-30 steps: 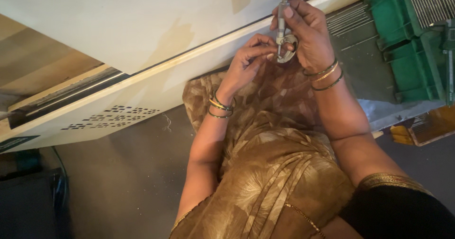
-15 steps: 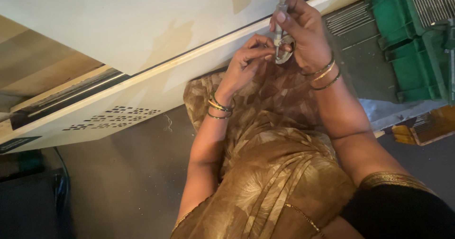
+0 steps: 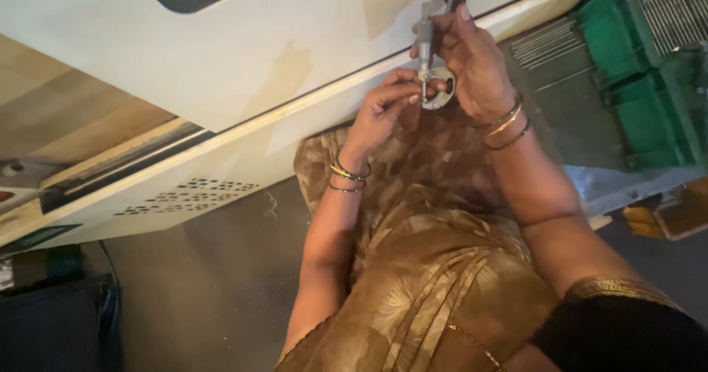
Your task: The person measures small metal rods using a digital caliper and a dial caliper, then opens a machine door to place a rod inside and closes it. They wipe the machine door with a cloth and repeat the measuring process on another rod.
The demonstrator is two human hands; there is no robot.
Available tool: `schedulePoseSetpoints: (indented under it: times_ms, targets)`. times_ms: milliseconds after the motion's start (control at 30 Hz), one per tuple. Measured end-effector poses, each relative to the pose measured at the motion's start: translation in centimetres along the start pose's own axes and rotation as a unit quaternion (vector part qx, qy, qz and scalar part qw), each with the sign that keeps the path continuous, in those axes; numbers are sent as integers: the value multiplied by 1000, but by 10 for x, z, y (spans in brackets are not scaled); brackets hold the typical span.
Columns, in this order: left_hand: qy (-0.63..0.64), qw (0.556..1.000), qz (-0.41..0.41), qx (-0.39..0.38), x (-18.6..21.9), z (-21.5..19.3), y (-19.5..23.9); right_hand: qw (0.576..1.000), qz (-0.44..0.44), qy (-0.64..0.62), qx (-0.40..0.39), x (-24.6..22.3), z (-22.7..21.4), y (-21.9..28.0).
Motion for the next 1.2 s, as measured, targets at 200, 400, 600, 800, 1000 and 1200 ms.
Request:
schedulePoseSetpoints:
  times_ms: [200,400,600,800,1000,1200]
  targets:
    - [65,997,-33,-8,-4,-4,-2,1000,-15,2,-19,0,6,3]
    - [61,998,-20,-12,-13,-9,-3,1000,-8,10,-19,-1,11,6]
    - [105,994,-29,-7,-28,-12,-3,1000,-7,-8,-29,4,8,4]
    - [84,996,-36,7,-38,-16,2,999,-1,-13,-32,8,7,2]
    - [116,993,-34,1,-40,-14,1,1000,8,-6,-30,5,9,2]
    - [72,997,-42,6,-36,-14,0,1000,-3,14,-25,5,11,2]
Point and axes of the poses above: each hand's wrist, its own y-axis away from the middle knuckle, its own z-axis out of the palm, x = y × z, the point moved 5 cm from there along -y, towards the middle knuckle, and after that the axes turned 6 degrees about -y, right-handed, at the moved point
